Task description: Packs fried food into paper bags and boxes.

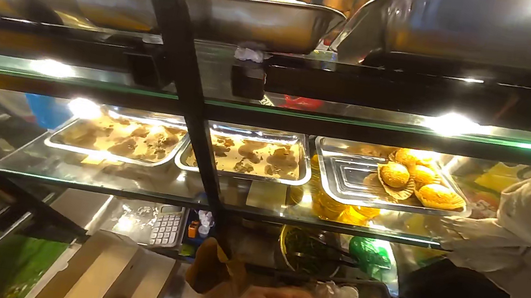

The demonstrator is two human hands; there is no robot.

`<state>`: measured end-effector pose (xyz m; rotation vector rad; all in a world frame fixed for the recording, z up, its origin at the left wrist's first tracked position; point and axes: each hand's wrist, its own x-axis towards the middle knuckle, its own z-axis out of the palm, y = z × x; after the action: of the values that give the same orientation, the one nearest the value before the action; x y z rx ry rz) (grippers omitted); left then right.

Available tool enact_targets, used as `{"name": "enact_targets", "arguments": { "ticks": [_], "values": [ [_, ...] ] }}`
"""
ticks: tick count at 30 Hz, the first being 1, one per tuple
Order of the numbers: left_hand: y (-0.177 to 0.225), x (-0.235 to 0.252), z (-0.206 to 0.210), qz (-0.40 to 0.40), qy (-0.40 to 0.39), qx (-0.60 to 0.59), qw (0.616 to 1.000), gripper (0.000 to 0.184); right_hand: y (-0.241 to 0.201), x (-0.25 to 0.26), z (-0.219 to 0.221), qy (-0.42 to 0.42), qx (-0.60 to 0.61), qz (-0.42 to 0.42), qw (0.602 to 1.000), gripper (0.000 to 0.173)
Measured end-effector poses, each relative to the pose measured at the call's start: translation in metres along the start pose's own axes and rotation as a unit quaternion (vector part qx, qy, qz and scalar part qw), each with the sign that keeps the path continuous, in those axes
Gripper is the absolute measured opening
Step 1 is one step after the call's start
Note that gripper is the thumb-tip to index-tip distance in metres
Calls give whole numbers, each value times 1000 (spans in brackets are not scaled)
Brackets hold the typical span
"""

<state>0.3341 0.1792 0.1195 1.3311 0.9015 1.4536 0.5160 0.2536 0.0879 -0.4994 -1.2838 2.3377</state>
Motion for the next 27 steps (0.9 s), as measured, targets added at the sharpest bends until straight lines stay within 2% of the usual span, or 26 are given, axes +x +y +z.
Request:
{"name": "enact_targets", "arguments": {
  "ticks": [1,2,4,5,6,8,10,11,13,16,19,23,27],
  "values": [
    [5,-3,-6,-11,-5,98,995,10,-17,5,-15,11,-91,-26,995,5],
    [9,-4,-10,-23,-5,185,982,8,-34,5,-23,22,-188,-47,981,15],
    [10,-7,-6,-34,0,269,963,6,-57,-3,-12,71,-347,-72,933,23],
    [9,-7,-3,-29,7,277,960,7,-62,-8,-2,100,-386,-87,913,22],
    [7,-7,0,-20,20,268,963,8,-62,-12,9,130,-391,-107,905,19],
    [2,-8,1,10,70,201,977,10,-59,-17,31,183,-329,-143,915,17],
    [-3,-9,1,19,141,84,986,17,-48,-17,47,209,-276,-181,921,23],
    [-2,-8,2,6,184,44,982,23,-40,-16,53,212,-288,-202,912,28],
    [-1,-7,7,-26,253,-19,967,28,-22,-11,54,215,-374,-254,866,26],
    [-5,-8,21,-64,306,-57,948,23,-1,0,48,242,-485,-327,774,17],
    [-15,-13,30,-80,337,-87,934,23,10,8,42,273,-521,-362,723,13],
    [-22,-24,29,-78,365,-73,925,23,26,14,39,279,-551,-359,700,9],
    [-25,-45,7,-28,339,91,936,26,41,25,46,252,-536,-353,724,12]
  ]
}}
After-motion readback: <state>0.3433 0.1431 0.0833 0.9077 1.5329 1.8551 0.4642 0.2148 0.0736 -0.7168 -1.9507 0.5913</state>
